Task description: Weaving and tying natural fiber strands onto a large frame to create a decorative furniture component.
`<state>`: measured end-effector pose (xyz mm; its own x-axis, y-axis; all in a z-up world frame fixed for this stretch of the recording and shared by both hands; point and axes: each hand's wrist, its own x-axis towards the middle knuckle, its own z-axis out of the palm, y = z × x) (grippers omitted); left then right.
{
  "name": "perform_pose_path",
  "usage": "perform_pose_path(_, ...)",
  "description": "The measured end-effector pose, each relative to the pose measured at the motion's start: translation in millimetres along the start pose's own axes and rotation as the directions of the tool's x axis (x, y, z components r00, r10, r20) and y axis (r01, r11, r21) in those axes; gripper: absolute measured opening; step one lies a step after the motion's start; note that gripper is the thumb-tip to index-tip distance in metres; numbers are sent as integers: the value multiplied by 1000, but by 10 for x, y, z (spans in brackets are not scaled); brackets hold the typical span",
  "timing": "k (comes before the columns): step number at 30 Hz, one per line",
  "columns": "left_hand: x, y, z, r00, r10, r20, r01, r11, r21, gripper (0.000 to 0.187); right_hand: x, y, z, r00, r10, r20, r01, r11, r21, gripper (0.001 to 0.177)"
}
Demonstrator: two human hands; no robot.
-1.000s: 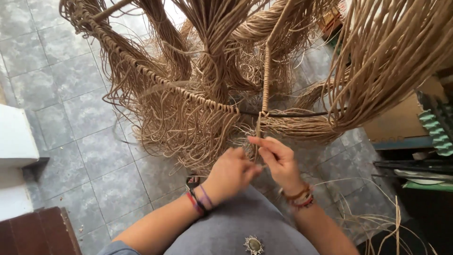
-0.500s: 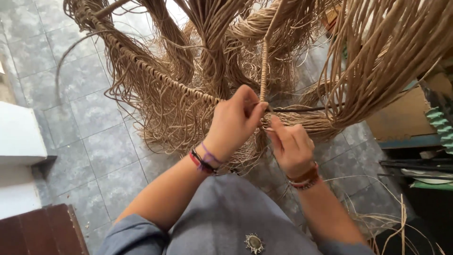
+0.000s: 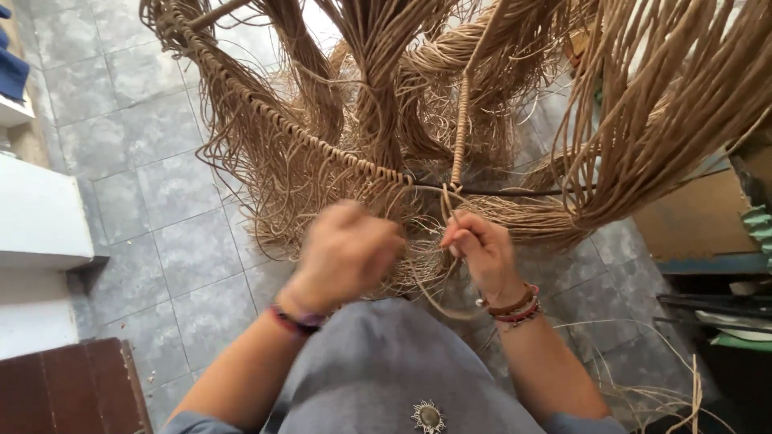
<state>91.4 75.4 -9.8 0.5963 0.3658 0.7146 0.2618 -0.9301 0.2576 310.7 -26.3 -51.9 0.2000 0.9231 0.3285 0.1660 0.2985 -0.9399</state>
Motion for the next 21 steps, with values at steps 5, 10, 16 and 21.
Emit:
perform_pose_path(5, -275, -270, -475, 951, -291, -107, 310, 911, 272, 11, -53, 206, -127, 994, 107, -31, -98, 974, 205, 42)
perform_pose_path(10, 432, 395, -215, 992, -108, -73, 128, 898, 422, 10, 16, 74, 22, 991, 134, 22, -135, 964, 228, 45)
perform_pose_path(16, 355, 164, -1, 987, -157, 26, 156, 987, 39, 38, 4, 84, -66, 989, 150, 18, -151, 969, 194, 44)
perform_pose_path(21, -320, -289, -640, 805, -561, -194, 575, 658, 487, 23, -74, 197, -55, 984, 179, 17, -178, 964, 196, 42)
